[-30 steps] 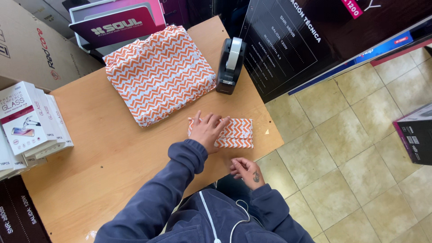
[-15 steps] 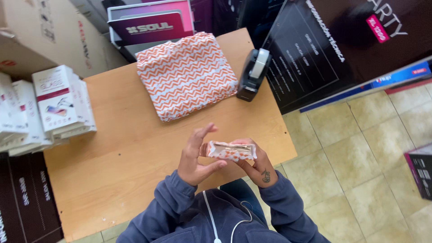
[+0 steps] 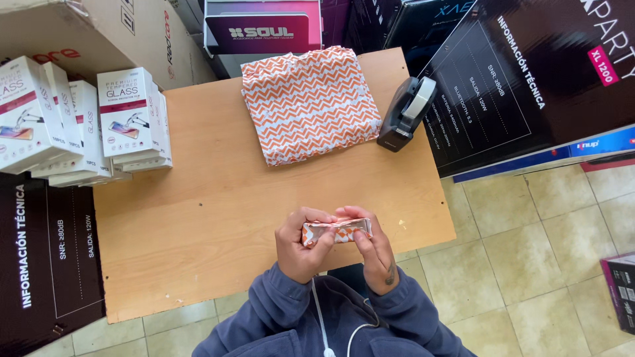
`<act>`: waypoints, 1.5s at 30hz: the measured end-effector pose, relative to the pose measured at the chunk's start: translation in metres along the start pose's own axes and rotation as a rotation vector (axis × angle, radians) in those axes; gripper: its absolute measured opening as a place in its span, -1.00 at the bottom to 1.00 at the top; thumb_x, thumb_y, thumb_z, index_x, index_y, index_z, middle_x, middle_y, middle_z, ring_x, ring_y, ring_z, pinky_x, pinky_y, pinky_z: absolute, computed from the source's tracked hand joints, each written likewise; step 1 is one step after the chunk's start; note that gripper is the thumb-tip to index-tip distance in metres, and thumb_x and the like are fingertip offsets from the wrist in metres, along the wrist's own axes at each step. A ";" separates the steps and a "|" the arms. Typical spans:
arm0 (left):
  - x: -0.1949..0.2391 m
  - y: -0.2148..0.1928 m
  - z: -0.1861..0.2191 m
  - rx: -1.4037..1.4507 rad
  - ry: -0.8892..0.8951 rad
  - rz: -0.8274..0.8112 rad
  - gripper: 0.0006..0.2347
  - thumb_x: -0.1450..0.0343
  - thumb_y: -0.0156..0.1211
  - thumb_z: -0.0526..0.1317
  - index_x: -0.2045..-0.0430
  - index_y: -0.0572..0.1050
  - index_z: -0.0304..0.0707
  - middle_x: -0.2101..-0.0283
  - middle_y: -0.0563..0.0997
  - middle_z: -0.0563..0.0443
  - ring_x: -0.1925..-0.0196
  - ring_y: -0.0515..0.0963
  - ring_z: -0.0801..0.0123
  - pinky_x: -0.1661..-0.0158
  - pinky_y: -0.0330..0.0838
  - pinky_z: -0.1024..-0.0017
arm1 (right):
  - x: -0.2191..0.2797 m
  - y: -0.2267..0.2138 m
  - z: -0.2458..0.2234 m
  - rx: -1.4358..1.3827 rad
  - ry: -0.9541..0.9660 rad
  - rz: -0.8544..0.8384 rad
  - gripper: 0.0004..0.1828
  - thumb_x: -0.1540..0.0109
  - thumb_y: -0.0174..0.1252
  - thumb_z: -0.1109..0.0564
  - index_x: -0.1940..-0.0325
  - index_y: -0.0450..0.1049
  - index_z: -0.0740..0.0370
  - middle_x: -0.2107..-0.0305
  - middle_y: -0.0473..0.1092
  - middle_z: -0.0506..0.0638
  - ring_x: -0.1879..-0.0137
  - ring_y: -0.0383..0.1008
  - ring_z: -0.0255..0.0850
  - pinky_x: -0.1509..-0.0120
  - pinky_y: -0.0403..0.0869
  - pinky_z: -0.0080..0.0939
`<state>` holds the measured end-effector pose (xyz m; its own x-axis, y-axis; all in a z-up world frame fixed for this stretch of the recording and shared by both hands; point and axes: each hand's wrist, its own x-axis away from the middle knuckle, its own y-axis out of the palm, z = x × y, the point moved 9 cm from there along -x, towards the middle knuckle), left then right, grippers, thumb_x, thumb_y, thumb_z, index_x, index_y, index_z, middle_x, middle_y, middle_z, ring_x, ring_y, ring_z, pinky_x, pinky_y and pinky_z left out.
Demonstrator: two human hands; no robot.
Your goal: The person wraps a small box in patterned paper by folding the edges and securing them with tape from a dispenser, then moves the finished item to a pile of other wrapped items on another box.
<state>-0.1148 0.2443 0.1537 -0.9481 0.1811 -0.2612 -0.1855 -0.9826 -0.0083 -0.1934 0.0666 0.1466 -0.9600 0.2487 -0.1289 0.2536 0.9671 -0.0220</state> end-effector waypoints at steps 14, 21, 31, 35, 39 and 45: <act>0.017 -0.013 0.055 -0.149 0.257 -0.013 -0.87 -0.37 0.37 -0.35 0.31 0.60 -0.07 0.20 0.84 0.03 0.15 0.86 0.27 -0.13 0.49 0.23 | 0.053 -0.016 -0.046 0.265 -0.242 0.491 -0.77 -0.28 0.57 0.32 0.05 0.69 0.21 0.13 0.62 0.06 -0.02 0.69 -0.14 -0.14 0.72 -0.25; 0.016 -0.017 0.040 0.028 0.055 -0.114 -0.94 -0.45 0.42 -0.29 0.30 0.63 -0.10 0.20 0.84 0.02 0.19 0.85 0.31 0.05 0.58 0.36 | 0.053 0.003 -0.066 0.214 -0.368 0.402 -0.90 -0.36 0.44 0.27 0.09 0.63 0.18 0.05 0.56 0.17 -0.09 0.72 0.01 -0.26 0.74 -0.07; 0.023 -0.028 0.086 -0.251 0.341 0.021 -0.88 -0.36 0.47 -0.32 0.34 0.63 -0.08 0.25 0.84 0.01 0.21 0.82 0.24 -0.03 0.56 0.27 | 0.064 0.006 -0.045 0.139 -0.221 0.537 -0.83 -0.31 0.52 0.32 0.16 0.66 0.16 0.05 0.56 0.13 -0.13 0.67 -0.09 -0.37 0.71 -0.10; 0.017 -0.034 0.030 0.111 -0.016 -0.101 -0.95 -0.48 0.41 -0.31 0.27 0.65 -0.14 0.19 0.81 -0.06 0.11 0.89 0.20 0.02 0.76 0.30 | 0.052 -0.005 -0.052 0.239 -0.360 0.306 -0.83 -0.37 0.49 0.00 0.05 0.76 0.09 -0.27 0.51 0.20 -0.30 0.64 0.03 -0.51 0.71 0.03; 0.017 -0.032 -0.006 0.303 -0.194 -0.186 -0.90 -0.54 0.44 -0.21 0.29 0.61 -0.15 0.19 0.82 -0.12 0.17 0.82 0.30 0.13 0.68 0.35 | 0.045 0.014 -0.065 0.346 -0.470 -0.042 -0.70 -0.43 0.44 -0.03 -0.22 0.70 0.05 -0.32 0.55 0.31 -0.39 0.72 0.18 -0.48 0.74 0.07; 0.018 -0.029 -0.019 0.306 -0.283 -0.212 -0.88 -0.51 0.45 -0.21 0.32 0.59 -0.14 0.23 0.80 -0.06 0.19 0.80 0.34 0.14 0.64 0.35 | 0.049 0.021 -0.070 0.407 -0.507 0.005 -0.79 -0.45 0.40 0.08 -0.17 0.71 0.08 -0.29 0.57 0.24 -0.27 0.79 0.08 -0.43 0.80 -0.01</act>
<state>-0.1216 0.2755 0.1308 -0.9065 0.4221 -0.0103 -0.4097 -0.8733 0.2636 -0.2432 0.1029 0.2090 -0.8088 0.1003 -0.5795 0.3781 0.8434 -0.3817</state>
